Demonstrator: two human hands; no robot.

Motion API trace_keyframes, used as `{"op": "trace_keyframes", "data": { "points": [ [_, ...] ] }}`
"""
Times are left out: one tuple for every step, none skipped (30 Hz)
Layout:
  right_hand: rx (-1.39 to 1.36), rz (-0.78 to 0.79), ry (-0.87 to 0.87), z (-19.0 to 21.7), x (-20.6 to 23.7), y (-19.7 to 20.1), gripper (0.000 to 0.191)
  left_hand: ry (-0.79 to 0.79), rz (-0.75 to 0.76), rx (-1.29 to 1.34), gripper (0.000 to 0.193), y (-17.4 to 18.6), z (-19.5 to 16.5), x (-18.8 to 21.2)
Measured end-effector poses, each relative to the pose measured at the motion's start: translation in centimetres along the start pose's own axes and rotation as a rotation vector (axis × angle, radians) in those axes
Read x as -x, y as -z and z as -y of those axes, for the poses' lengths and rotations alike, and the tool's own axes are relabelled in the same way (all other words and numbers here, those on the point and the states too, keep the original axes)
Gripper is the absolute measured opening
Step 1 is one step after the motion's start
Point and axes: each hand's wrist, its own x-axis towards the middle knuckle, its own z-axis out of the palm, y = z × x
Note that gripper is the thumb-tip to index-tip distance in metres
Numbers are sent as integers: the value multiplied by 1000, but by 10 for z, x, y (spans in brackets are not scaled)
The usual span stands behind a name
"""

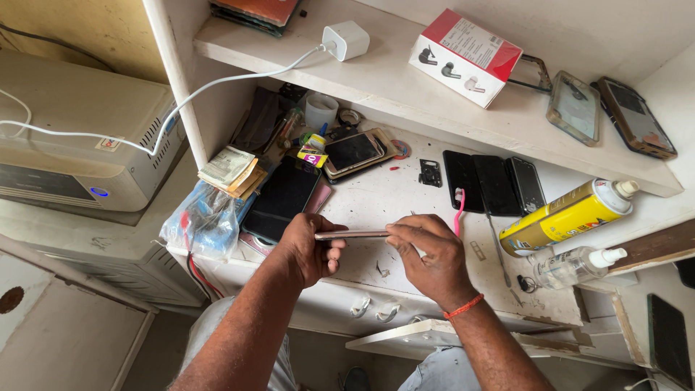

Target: The person disassembles a smartphone, removes the battery, and uses a screwdriver to adjust internal components. They then reassemble the device by reconnecting the screen and closing the casing.

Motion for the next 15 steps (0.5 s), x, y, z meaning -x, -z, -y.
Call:
{"op": "trace_keyframes", "data": {
  "points": [
    [-4,-7,-14,0,1,-3,20,-2,6,-16,34,-1,1,-1],
    [-15,-21,-59,-1,2,-5,19,-6,11,-31,35,0,1,-1],
    [-27,-36,-104,-2,3,-7,18,-29,28,-29,36,-1,3,-1],
    [-37,-51,-150,-3,4,-9,17,-50,46,-27,38,-2,7,0],
    [-23,-64,-179,-5,4,-10,17,-73,65,-26,40,-4,10,0],
    [-8,-77,-208,-6,4,-11,16,-112,82,-25,42,-5,14,1],
    [8,-90,-238,-7,4,-10,16,-150,101,-25,44,-6,18,2],
    [2,-80,-195,-8,3,-10,16,-190,121,-26,46,-7,20,2],
    [-5,-68,-152,-7,2,-9,16,-200,107,-31,50,-7,21,3],
    [-13,-52,-110,-6,1,-9,16,-209,92,-33,54,-7,22,3],
    [-13,-46,-93,-3,0,-9,17,-216,75,-33,59,-7,23,4],
    [-14,-39,-76,0,-1,-9,17,-215,61,-33,62,-7,24,5],
    [-14,-34,-58,3,-3,-10,17,-215,48,-34,65,-8,23,5],
    [-7,-21,-16,6,-6,-11,17,-218,36,-36,69,-9,22,5],
    [1,-9,26,10,-9,-14,18,-221,22,-53,65,-10,22,5]
  ]
}}
